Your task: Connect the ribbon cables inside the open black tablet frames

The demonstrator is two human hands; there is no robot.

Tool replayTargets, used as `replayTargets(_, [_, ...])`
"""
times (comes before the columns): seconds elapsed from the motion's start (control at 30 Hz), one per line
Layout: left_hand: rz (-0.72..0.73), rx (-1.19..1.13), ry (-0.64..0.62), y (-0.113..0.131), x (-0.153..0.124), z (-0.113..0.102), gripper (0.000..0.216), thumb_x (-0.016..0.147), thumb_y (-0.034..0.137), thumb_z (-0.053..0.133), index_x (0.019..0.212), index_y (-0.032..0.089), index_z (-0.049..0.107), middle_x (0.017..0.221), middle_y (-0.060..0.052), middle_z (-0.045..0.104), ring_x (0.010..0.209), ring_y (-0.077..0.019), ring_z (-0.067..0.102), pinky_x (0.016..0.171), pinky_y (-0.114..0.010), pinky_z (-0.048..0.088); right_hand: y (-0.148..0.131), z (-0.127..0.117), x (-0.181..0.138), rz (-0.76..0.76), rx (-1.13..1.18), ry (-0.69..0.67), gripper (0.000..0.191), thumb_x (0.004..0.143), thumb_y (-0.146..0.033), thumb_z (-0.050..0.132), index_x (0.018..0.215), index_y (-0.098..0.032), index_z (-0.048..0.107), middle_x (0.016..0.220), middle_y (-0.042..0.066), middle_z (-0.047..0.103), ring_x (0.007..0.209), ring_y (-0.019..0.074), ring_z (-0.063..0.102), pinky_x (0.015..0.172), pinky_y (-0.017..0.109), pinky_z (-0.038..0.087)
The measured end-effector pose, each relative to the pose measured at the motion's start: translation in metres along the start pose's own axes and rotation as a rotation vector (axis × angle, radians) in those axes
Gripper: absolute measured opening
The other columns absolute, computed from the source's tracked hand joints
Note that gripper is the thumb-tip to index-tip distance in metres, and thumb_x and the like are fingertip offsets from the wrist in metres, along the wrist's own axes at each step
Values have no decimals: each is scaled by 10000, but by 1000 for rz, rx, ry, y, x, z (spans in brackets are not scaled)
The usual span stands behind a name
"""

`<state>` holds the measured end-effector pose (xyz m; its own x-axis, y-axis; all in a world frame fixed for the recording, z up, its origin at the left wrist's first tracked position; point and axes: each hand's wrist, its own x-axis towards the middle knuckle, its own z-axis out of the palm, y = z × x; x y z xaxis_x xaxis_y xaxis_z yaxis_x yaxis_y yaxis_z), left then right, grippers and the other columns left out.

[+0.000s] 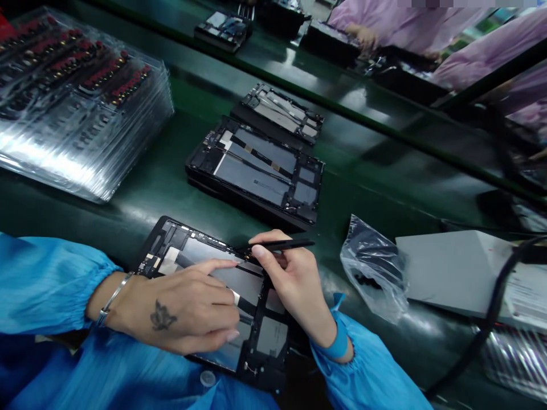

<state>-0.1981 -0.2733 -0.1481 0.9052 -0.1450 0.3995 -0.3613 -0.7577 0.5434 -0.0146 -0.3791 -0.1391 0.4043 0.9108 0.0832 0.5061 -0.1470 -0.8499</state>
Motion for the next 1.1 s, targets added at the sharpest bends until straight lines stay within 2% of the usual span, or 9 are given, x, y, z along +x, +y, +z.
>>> replayTargets(0.33, [6,17,-20,1,0,0,312,998,266,441,737,182,590,672,24,622,561,-126,518,1157,-453,349,-3,0,0,-5,-28,-10,186,936,-394,638,919,-223,707,891,33,715,758,172,701,620,246,574])
replayTargets(0.57, [20,22,16,0,-1,0,312,993,251,441,726,186,590,649,28,610,538,-124,502,1136,-436,374,-2,-1,1,-9,-13,10,223,933,-429,644,904,-220,715,873,31,705,744,170,693,599,242,566])
replayTargets(0.73, [-51,-14,-18,1,-2,0,300,999,235,442,740,176,583,680,39,624,583,-106,518,1178,-413,325,0,-4,0,23,43,80,221,932,-437,649,903,-225,705,876,15,699,727,165,720,605,239,573])
replayTargets(0.8, [-69,5,-2,-1,-2,-5,316,1007,233,427,730,177,568,688,37,629,597,-102,508,1137,-389,361,1,-4,-1,16,39,92,214,927,-431,657,893,-227,709,866,16,696,715,163,709,578,238,559])
replayTargets(0.87, [-96,85,31,-8,0,-14,318,1018,235,408,746,175,564,718,20,632,642,-115,512,1012,-359,429,2,-4,-2,0,62,134,210,927,-427,657,885,-229,711,867,20,693,713,164,695,583,249,563])
replayTargets(0.97, [-241,229,54,-21,4,-31,258,1023,234,401,867,163,594,835,-19,631,759,-153,531,801,-332,436,5,-5,-4,-60,124,241,202,942,-418,637,871,-244,710,857,13,685,716,155,675,619,257,569])
replayTargets(1.03, [-348,228,13,-28,8,-39,210,1018,211,408,1019,161,612,970,-41,629,859,-172,548,777,-328,431,5,-6,-5,-97,88,233,189,950,-392,626,861,-248,710,841,12,690,712,155,666,601,254,546])
replayTargets(1.1, [-411,151,-51,-32,10,-44,241,1012,178,409,1163,174,597,1093,-49,613,940,-177,558,821,-331,450,3,-6,-5,-129,5,148,172,950,-349,619,857,-237,710,829,19,705,719,168,671,595,263,529])
